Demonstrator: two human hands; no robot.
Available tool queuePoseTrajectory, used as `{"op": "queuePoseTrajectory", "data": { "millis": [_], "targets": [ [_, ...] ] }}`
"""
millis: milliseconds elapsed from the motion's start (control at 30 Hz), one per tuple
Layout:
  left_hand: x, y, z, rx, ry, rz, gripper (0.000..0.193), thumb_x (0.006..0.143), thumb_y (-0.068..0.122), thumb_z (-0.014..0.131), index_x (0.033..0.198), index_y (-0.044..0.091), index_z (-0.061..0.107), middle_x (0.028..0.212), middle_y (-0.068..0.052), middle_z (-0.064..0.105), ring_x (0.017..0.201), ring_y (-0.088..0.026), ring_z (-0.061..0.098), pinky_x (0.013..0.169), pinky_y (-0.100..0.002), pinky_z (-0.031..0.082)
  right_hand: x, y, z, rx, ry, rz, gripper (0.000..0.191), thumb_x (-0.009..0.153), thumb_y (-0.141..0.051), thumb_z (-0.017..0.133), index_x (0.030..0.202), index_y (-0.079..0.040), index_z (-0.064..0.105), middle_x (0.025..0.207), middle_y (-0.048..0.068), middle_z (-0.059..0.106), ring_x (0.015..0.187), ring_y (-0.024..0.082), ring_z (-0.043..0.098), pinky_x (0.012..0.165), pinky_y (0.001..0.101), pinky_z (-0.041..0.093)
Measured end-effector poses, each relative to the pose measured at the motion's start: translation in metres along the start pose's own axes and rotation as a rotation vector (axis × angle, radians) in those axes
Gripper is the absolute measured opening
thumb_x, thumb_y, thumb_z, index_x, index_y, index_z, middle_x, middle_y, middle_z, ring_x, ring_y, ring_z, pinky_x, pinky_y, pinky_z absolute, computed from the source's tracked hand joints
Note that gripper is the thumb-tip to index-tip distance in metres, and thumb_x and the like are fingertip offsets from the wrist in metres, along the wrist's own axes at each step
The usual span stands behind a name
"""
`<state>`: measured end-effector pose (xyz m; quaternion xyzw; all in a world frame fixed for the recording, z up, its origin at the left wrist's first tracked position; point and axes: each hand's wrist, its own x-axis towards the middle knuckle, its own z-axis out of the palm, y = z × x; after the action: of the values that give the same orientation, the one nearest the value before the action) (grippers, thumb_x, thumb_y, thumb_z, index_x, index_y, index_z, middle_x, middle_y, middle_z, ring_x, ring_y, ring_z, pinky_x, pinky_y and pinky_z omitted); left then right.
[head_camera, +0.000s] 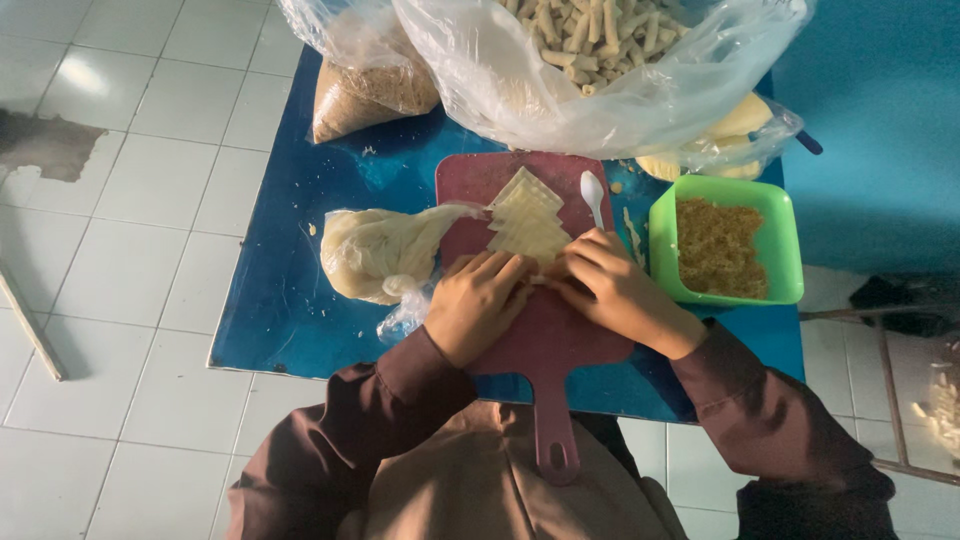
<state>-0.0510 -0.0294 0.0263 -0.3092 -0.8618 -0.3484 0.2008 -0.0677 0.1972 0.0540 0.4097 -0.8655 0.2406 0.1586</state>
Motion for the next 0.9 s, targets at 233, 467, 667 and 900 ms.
{"op": "queuePoseTrajectory", "data": {
  "millis": [233,467,667,900],
  "targets": [
    [-0.009,-0.004,0.000,0.223,-0.006,0.174,0.036,0.088,0.013,0.068,0.123,0.013,0.067,0.115,0.000,0.069,0.105,-0.018,0.068,0.100,-0.039,0.049,0.003,0.005,-0.001,0.037,-0.025,0.032,0.023,0.081,0.000,0.076,0.102,-0.002,0.069,0.104,0.010,0.067,0.103,0.030,0.062,0.090,0.0397,0.049],
    [-0.019,0.004,-0.009,0.334,0.030,0.273,0.040,0.093,0.023,0.067,0.130,0.009,0.068,0.125,-0.006,0.066,0.117,-0.022,0.062,0.106,-0.047,0.044,0.007,0.011,0.003,0.113,-0.039,0.067,0.018,0.083,-0.001,0.076,0.099,-0.003,0.070,0.098,0.008,0.068,0.099,0.029,0.063,0.088,0.0390,0.049],
    [-0.017,0.006,-0.016,0.304,-0.027,0.262,0.036,0.090,0.014,0.066,0.125,0.010,0.069,0.129,-0.005,0.064,0.127,-0.021,0.059,0.112,-0.046,0.043,0.009,0.010,-0.001,0.184,-0.049,0.125,0.013,0.088,-0.005,0.075,0.100,-0.001,0.069,0.097,0.009,0.068,0.095,0.029,0.064,0.084,0.0374,0.051],
    [-0.002,0.018,-0.010,0.333,0.045,0.132,0.038,0.084,0.017,0.065,0.121,0.010,0.070,0.127,-0.005,0.062,0.127,-0.024,0.055,0.108,-0.046,0.042,0.009,0.009,-0.008,0.235,-0.091,0.173,0.011,0.093,-0.011,0.073,0.099,-0.002,0.069,0.094,0.009,0.067,0.091,0.028,0.062,0.081,0.0371,0.051]
  ]
}}
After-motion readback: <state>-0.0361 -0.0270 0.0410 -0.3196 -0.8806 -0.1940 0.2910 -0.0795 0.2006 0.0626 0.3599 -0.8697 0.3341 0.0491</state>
